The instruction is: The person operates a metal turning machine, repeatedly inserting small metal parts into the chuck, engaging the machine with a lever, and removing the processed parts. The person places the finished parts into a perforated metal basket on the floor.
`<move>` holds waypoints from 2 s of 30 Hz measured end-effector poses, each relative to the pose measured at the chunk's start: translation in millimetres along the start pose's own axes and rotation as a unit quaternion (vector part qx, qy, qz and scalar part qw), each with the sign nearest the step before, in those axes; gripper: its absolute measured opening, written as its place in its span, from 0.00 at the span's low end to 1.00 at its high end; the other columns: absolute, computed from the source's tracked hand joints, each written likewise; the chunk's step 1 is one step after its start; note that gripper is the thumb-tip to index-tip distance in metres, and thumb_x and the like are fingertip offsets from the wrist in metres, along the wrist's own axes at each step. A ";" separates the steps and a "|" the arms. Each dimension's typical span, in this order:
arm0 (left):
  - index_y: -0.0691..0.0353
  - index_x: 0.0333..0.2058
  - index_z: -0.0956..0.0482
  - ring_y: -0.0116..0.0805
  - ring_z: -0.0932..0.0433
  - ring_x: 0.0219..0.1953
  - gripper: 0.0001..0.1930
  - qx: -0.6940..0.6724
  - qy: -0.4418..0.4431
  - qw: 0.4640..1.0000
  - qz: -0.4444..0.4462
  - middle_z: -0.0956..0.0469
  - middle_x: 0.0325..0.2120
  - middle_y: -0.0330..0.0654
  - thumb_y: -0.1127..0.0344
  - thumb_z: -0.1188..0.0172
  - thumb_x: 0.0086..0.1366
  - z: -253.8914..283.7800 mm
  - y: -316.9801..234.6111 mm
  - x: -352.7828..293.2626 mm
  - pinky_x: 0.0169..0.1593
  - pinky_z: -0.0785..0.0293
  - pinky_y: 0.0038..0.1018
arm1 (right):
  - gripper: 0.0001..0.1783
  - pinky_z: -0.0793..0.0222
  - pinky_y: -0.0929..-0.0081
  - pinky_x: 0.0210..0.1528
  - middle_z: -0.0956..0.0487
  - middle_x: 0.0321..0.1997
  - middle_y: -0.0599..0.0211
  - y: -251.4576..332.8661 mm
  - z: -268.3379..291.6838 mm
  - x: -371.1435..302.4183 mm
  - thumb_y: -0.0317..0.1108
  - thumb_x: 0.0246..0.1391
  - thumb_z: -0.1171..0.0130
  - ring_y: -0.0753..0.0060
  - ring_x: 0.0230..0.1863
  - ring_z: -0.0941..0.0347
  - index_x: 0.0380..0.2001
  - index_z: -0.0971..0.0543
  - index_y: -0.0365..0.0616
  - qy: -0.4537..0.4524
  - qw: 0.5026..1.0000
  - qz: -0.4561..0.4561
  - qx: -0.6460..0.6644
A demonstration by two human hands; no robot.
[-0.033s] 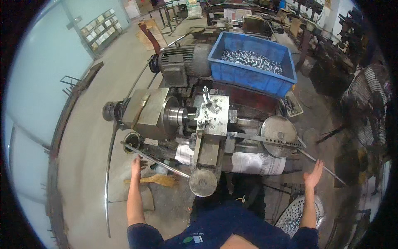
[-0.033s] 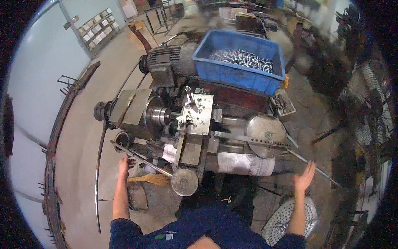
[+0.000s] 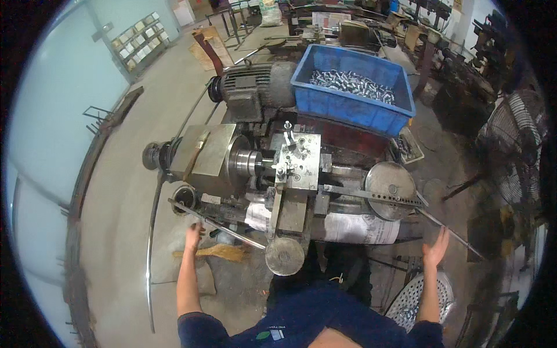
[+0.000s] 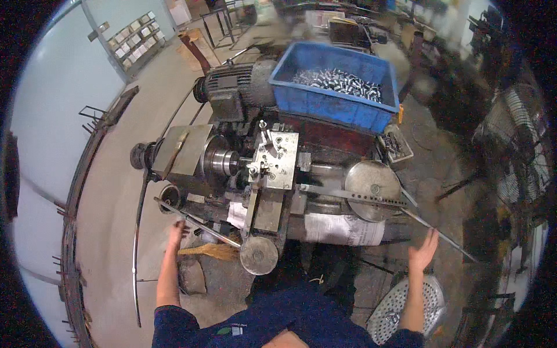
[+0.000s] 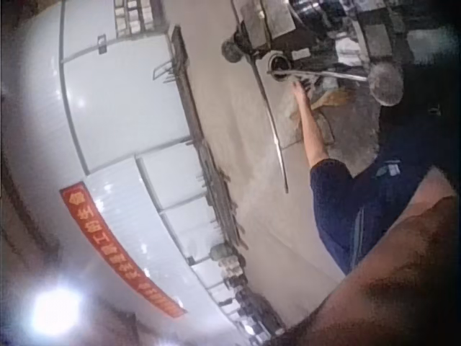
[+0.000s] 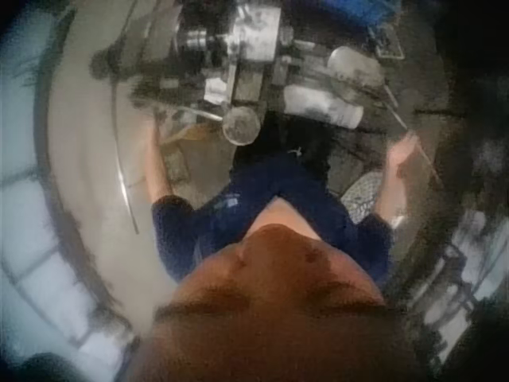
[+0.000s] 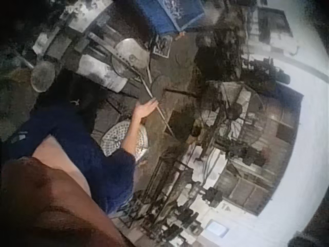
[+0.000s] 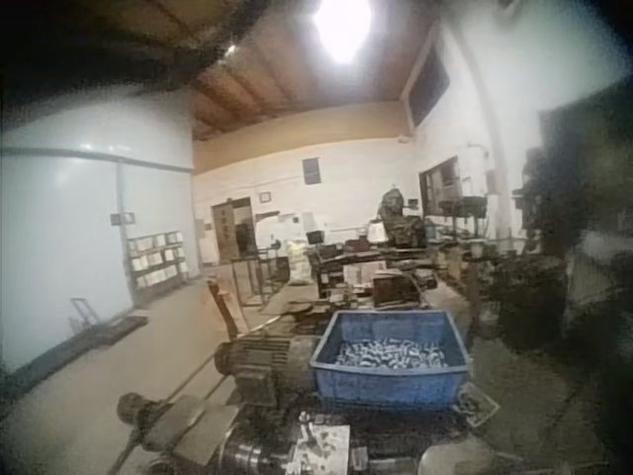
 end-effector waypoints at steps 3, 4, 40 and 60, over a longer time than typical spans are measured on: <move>0.64 0.38 0.26 0.45 0.23 0.32 0.27 0.407 -0.014 0.899 -0.159 0.22 0.28 0.50 0.43 0.48 0.56 -41.0 -15.3 2.4 0.32 0.28 0.37 | 0.39 0.45 0.63 0.59 0.35 0.56 0.49 -7.1 -22.7 -52.5 0.28 0.26 0.41 0.49 0.57 0.40 0.52 0.33 0.40 0.078 0.992 -0.011 0.098; 0.64 0.38 0.25 0.45 0.23 0.32 0.26 0.456 0.007 0.872 -0.176 0.22 0.28 0.51 0.43 0.48 0.56 -54.7 -18.4 0.4 0.32 0.28 0.37 | 0.36 0.43 0.64 0.57 0.33 0.54 0.48 -7.4 -27.2 -62.6 0.28 0.26 0.41 0.49 0.55 0.38 0.49 0.31 0.39 0.116 0.986 -0.035 0.114; 0.61 0.37 0.25 0.48 0.24 0.30 0.16 0.418 -0.326 0.836 -0.142 0.23 0.24 0.49 0.57 0.41 0.52 182.0 -69.6 -147.3 0.35 0.29 0.40 | 0.15 0.32 0.65 0.41 0.24 0.33 0.63 584.5 42.9 68.1 0.32 0.24 0.45 0.53 0.38 0.32 0.24 0.20 0.44 0.205 0.818 0.478 0.247; 0.64 0.26 0.27 0.53 0.24 0.30 0.16 0.387 -0.343 0.855 0.038 0.24 0.24 0.54 0.55 0.43 0.47 108.1 -87.4 -186.0 0.35 0.29 0.44 | 0.14 0.30 0.63 0.39 0.23 0.26 0.51 600.2 22.3 59.4 0.36 0.21 0.45 0.51 0.35 0.29 0.16 0.21 0.38 0.246 0.827 0.483 0.149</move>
Point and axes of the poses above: each hand's wrist, its own x-axis towards the middle knuckle, its own z-axis out of the back of the hand, y = z × x, the point moved 8 cm from there along x, towards the middle knuckle
